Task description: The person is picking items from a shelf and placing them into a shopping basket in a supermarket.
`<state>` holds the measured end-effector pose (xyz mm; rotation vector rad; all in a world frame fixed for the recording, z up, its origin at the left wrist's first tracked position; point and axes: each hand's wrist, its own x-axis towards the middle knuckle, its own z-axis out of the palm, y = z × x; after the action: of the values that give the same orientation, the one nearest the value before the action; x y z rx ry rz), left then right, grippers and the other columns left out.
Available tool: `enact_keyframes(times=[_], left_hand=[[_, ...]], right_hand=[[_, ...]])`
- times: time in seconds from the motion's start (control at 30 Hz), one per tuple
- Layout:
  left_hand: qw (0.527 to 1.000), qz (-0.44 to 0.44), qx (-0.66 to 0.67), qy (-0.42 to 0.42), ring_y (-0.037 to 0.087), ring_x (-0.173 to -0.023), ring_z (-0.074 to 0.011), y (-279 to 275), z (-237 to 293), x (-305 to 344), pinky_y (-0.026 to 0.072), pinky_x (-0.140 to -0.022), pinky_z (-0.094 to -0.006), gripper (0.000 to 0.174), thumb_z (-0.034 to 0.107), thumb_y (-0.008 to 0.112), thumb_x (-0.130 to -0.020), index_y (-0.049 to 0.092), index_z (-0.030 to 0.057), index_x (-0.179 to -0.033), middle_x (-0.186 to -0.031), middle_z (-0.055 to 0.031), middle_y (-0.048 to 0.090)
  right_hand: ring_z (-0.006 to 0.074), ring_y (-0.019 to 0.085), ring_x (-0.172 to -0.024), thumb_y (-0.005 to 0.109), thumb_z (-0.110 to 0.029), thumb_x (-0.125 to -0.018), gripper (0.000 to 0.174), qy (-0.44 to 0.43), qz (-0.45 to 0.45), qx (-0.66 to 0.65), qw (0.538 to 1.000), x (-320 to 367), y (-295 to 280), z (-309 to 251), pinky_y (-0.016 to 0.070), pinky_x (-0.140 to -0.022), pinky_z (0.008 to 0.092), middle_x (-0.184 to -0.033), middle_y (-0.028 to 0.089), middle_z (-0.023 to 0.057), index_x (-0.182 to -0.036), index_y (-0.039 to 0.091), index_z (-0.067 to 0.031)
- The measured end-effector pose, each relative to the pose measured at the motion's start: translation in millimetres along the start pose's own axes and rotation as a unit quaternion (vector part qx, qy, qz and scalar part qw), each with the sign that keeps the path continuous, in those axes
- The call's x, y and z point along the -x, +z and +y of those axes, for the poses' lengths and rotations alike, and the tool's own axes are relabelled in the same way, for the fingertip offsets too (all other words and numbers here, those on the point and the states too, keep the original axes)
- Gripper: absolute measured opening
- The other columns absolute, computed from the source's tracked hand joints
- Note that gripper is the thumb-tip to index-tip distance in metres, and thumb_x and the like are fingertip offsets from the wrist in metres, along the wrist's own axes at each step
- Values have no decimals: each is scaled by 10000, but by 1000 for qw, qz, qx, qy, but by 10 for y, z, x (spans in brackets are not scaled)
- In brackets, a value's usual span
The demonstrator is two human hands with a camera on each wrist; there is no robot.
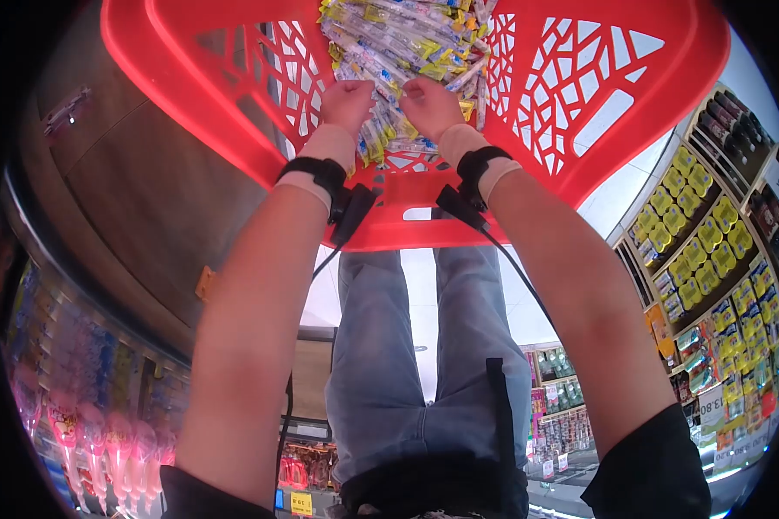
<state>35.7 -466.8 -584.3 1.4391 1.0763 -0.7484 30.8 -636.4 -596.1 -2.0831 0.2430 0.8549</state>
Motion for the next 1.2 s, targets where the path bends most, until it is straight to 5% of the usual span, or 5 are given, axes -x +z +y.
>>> enact_keyframes(times=[0.27, 0.7, 0.8, 1.0, 1.2], left_hand=[[997, -23, 64, -28, 662, -1000, -227, 181, 55, -270, 550, -820, -344, 361, 220, 708, -898, 589, -18, -1143, -1127, -124, 641], [1000, 20, -23, -6, 654, -907, -202, 138, 23, -304, 545, -789, -331, 511, 317, 773, -856, 590, -71, -1134, -1042, -126, 661], [984, 130, -116, 30, 640, -826, -185, 188, -47, -281, 525, -757, -321, 498, 350, 756, -863, 627, -79, -1081, -969, -119, 675], [998, 41, -39, 12, 621, -774, -161, 110, -109, -147, 485, -712, -316, 363, 330, 707, -899, 699, -32, -910, -867, -80, 683], [999, -25, 49, -2, 680, -694, -165, 75, -77, 233, 508, -677, -293, 285, 240, 670, -922, 698, -41, -959, -787, -88, 689]], right_hand=[[369, 674, -1007, 719, -283, -790, 398, 1, 11, 32, 999, -264, 211, 33, 538, -898, 434, -1041, 712, 195, -1120, 684, -63], [390, 669, -924, 726, -229, -756, 236, 14, -3, 47, 999, -263, 361, -217, 539, -825, 440, -936, 704, 192, -922, 704, -63], [406, 659, -935, 706, -220, -766, 224, 6, -8, 30, 1000, -148, 342, -317, 530, -835, 457, -956, 696, 208, -896, 677, -40], [415, 653, -961, 627, -333, -855, 340, 24, -61, -77, 995, 140, 235, -230, 528, -838, 453, -965, 696, 215, -1020, 708, -47], [228, 715, -733, 595, -387, -936, 403, 180, -99, -199, 958, 348, -65, -32, 558, -655, 348, -892, 722, 133, -1025, 694, -6]])
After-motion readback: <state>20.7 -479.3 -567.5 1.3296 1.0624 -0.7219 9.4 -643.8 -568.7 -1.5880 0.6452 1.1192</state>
